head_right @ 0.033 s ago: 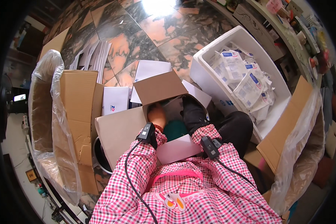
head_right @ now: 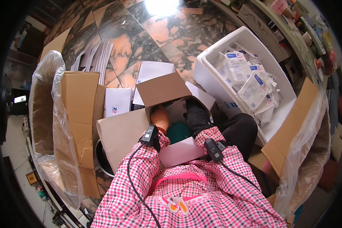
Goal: Sorting and packing green medical face masks into cardboard boxes.
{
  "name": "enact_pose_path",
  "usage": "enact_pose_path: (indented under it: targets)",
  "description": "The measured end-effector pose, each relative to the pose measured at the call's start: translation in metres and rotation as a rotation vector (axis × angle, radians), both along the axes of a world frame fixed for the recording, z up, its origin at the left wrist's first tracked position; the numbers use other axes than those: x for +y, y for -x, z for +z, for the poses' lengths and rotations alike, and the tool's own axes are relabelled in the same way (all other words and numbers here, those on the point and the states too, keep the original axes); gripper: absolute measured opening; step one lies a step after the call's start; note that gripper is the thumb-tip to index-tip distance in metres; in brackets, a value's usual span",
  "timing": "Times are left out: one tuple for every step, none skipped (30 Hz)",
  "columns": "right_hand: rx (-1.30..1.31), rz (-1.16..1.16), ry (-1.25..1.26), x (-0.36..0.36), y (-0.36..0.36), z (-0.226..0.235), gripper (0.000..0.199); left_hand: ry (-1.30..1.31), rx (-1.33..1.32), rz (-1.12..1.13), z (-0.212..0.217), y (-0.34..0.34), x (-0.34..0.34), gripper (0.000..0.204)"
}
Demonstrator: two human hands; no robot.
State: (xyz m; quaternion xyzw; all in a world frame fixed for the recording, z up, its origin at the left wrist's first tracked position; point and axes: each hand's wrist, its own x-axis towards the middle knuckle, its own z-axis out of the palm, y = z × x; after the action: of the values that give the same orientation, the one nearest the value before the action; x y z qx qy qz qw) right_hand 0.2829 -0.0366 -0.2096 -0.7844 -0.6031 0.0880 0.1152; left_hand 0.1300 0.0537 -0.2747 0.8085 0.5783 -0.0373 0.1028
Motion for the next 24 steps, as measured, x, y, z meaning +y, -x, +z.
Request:
enact_pose_path:
  targets:
    - [0.003, 0.000, 0.025, 0.001, 0.000, -0.002, 0.043, -0.002, -0.013, 0.014, -0.002, 0.000, 0.000, 0.031]
    - [0.003, 0.003, 0.053, 0.001, 0.000, -0.003, 0.043, -0.001, -0.012, 0.016, -0.003, 0.001, 0.000, 0.031]
    - [0.005, 0.004, 0.075, 0.001, -0.002, -0.005, 0.042, 0.076, 0.007, -0.052, -0.002, 0.002, 0.000, 0.031]
    - [0.005, -0.002, 0.099, 0.002, -0.003, -0.007, 0.042, 0.152, 0.026, -0.118, -0.001, 0.003, -0.001, 0.032]
    - [0.007, -0.002, 0.120, 0.003, -0.003, -0.009, 0.042, 0.153, 0.027, -0.119, 0.001, 0.003, -0.004, 0.032]
    - [0.013, 0.005, 0.138, 0.005, -0.002, -0.010, 0.042, 0.091, -0.041, -0.065, 0.003, 0.003, -0.008, 0.032]
    - [0.018, 0.011, 0.154, 0.007, -0.001, -0.012, 0.041, 0.028, -0.109, -0.011, 0.005, 0.002, -0.010, 0.032]
    - [0.022, 0.012, 0.171, 0.008, -0.001, -0.013, 0.041, 0.027, -0.107, -0.010, 0.007, -0.001, -0.012, 0.032]
    - [0.026, 0.010, 0.187, 0.007, -0.002, -0.014, 0.041, 0.113, -0.163, 0.133, 0.012, -0.006, -0.014, 0.035]
    - [0.028, 0.012, 0.204, 0.007, -0.002, -0.016, 0.040, 0.200, -0.220, 0.275, 0.019, -0.010, -0.014, 0.039]
    - [0.033, 0.003, 0.223, 0.009, -0.003, -0.018, 0.040, 0.201, -0.219, 0.271, 0.019, -0.011, -0.008, 0.039]
    - [0.038, 0.010, 0.235, 0.012, -0.001, -0.018, 0.040, 0.326, -0.216, 0.332, 0.016, -0.007, 0.000, 0.046]
    - [0.042, 0.020, 0.247, 0.013, 0.000, -0.018, 0.040, 0.452, -0.214, 0.393, 0.013, -0.003, 0.005, 0.053]
    - [0.047, 0.028, 0.255, 0.015, 0.002, -0.018, 0.039, 0.448, -0.213, 0.400, 0.010, 0.000, 0.005, 0.053]
    - [0.049, 0.028, 0.270, 0.015, 0.001, -0.019, 0.039, 0.370, -0.270, 0.358, 0.009, -0.001, 0.005, 0.054]
    - [0.050, 0.028, 0.284, 0.015, 0.000, -0.020, 0.039, 0.291, -0.326, 0.315, 0.008, 0.000, 0.004, 0.056]
    - [0.049, 0.029, 0.296, 0.015, -0.001, -0.021, 0.039, 0.291, -0.325, 0.316, 0.008, 0.001, 0.005, 0.056]
    - [0.054, 0.038, 0.308, 0.016, -0.001, -0.022, 0.038, 0.287, -0.308, 0.234, 0.007, 0.005, 0.007, 0.057]
    - [0.055, 0.047, 0.319, 0.017, 0.001, -0.022, 0.038, 0.281, -0.290, 0.155, 0.007, 0.009, 0.007, 0.058]
    - [0.058, 0.060, 0.327, 0.019, 0.005, -0.022, 0.038, 0.276, -0.288, 0.163, 0.007, 0.011, 0.006, 0.058]
    - [0.054, 0.052, 0.343, 0.019, 0.001, -0.025, 0.038, 0.222, -0.366, 0.207, 0.017, 0.004, 0.000, 0.058]
    - [0.058, 0.050, 0.357, 0.019, -0.001, -0.026, 0.037, 0.165, -0.439, 0.256, 0.026, 0.001, -0.004, 0.059]
    - [0.062, 0.047, 0.364, 0.017, -0.001, -0.026, 0.037, 0.167, -0.437, 0.253, 0.036, -0.001, -0.007, 0.059]
    - [0.063, 0.048, 0.373, 0.015, 0.000, -0.026, 0.037, 0.253, -0.484, 0.272, 0.049, -0.002, -0.010, 0.057]
